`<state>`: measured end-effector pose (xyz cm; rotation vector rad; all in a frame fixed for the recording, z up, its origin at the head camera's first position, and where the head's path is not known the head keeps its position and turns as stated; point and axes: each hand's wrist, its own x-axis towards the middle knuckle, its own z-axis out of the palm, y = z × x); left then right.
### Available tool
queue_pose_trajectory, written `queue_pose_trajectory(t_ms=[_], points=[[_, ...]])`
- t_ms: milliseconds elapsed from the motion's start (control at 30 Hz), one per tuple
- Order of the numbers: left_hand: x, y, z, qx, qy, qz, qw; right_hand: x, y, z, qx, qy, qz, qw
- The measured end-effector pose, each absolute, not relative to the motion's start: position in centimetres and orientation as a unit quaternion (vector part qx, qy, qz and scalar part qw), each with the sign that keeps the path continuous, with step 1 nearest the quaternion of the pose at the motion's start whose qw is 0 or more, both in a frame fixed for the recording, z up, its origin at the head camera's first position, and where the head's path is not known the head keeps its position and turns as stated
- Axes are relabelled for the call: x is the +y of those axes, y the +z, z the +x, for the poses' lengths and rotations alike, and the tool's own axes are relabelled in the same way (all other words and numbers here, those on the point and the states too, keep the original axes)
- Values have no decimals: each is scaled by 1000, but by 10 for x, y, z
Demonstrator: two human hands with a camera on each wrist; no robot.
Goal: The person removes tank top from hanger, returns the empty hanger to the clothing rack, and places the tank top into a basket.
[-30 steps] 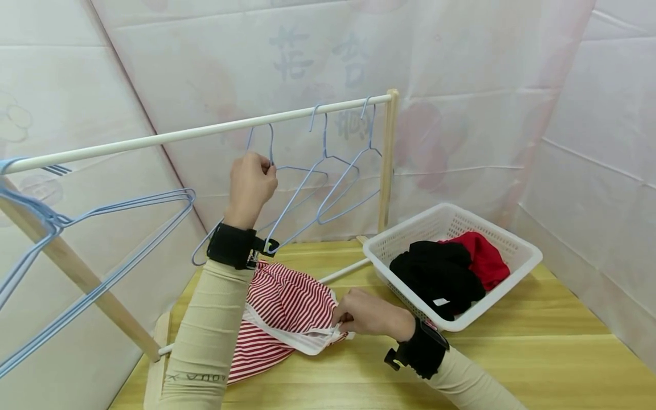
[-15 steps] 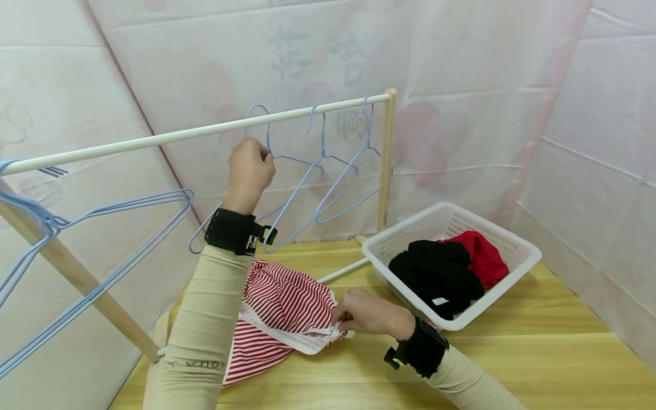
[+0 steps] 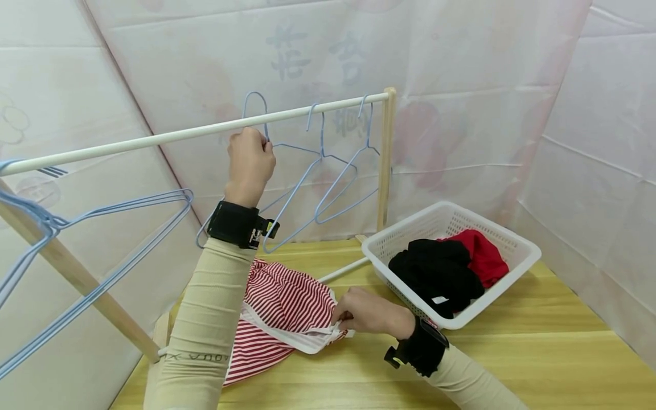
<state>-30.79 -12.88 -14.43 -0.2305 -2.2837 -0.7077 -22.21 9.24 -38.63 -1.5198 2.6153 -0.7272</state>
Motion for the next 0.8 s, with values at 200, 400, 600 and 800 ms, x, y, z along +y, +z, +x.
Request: queue_pose_trajectory(t_ms=[200,400,600,800], points=[[-125,-144,-305,-877,-255,-97,396,91,-388,-223,842,-227,-489,18],[-122,-142,-298,-874,-249,-107,404,90,-387,-223,841,-235,-487,25],[-125,-147,-290,-876,-237,-109,405,90,-387,-222,837,-231,-497,20],[-131,-155,-284,-875,-250,-111,399,91,-386,-222,838,-225,-498,15]])
